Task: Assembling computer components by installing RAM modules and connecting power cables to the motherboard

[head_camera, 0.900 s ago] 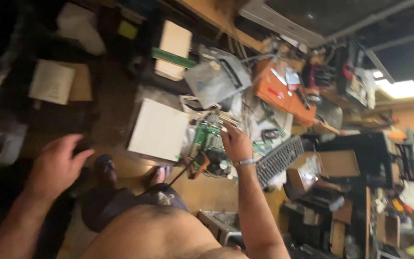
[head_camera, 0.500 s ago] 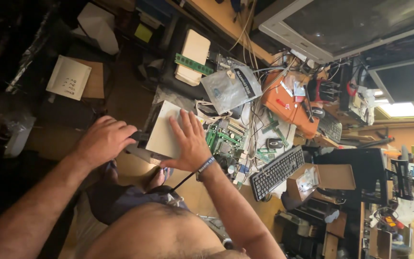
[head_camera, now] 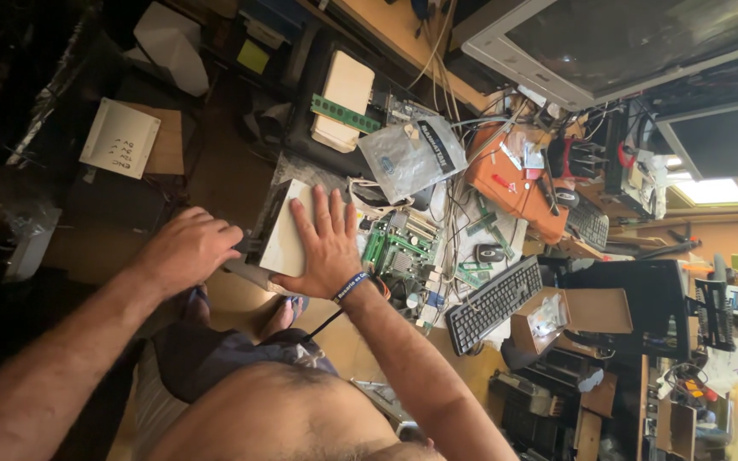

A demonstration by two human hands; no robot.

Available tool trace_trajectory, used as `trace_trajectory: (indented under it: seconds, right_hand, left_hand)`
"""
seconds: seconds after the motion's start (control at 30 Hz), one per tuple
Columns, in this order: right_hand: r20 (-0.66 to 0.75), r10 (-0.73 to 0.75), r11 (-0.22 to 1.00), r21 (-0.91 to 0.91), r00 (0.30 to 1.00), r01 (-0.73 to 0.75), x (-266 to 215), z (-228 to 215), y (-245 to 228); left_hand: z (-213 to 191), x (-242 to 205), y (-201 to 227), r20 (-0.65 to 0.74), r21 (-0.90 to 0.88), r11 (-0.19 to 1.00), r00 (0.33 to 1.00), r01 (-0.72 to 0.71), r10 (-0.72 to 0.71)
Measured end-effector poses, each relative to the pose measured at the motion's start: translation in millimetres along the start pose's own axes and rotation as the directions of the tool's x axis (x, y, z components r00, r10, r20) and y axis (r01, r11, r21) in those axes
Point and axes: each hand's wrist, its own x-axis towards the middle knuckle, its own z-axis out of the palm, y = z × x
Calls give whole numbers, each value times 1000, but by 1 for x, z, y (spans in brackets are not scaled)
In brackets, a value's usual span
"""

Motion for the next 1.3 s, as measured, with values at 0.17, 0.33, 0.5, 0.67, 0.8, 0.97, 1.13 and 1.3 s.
trace_trajectory:
  seconds: [0.17,0.33,0.5,0.67,0.8,0.97,1.13,1.3]
  right_hand:
    - [-5,-22,1000,-9,1000,22,3,1,0]
    - [3,-18,997,-72,1000,18,5,-6,0]
    - [106,-9,951,-305,994,41,7,-4,2]
    - [80,16,960,-279,997,7,6,-12,2]
    - [130,19,929,-369,991,31,7,-8,3]
    - [119,8,961,-276,993,25,7,-11,7]
    - [163,-40,985,-160,986,67,11,-7,8]
    - [139,-31,994,-102,990,45,11,-8,7]
  left_hand:
    - [8,22,-15,25,9,997,996,-82,82]
    - [-25,43,-8,267,-30,984,948,-175,176]
    - [-25,44,-19,275,-29,976,938,-214,213]
    - [-21,38,-18,338,-8,977,919,-211,201]
    - [-17,34,-17,363,-20,982,914,-189,183]
    - [-19,42,-18,372,-103,974,900,-204,228]
    - [-36,40,-2,242,-84,966,935,-246,259]
    - [-38,44,-5,249,-190,954,929,-230,273]
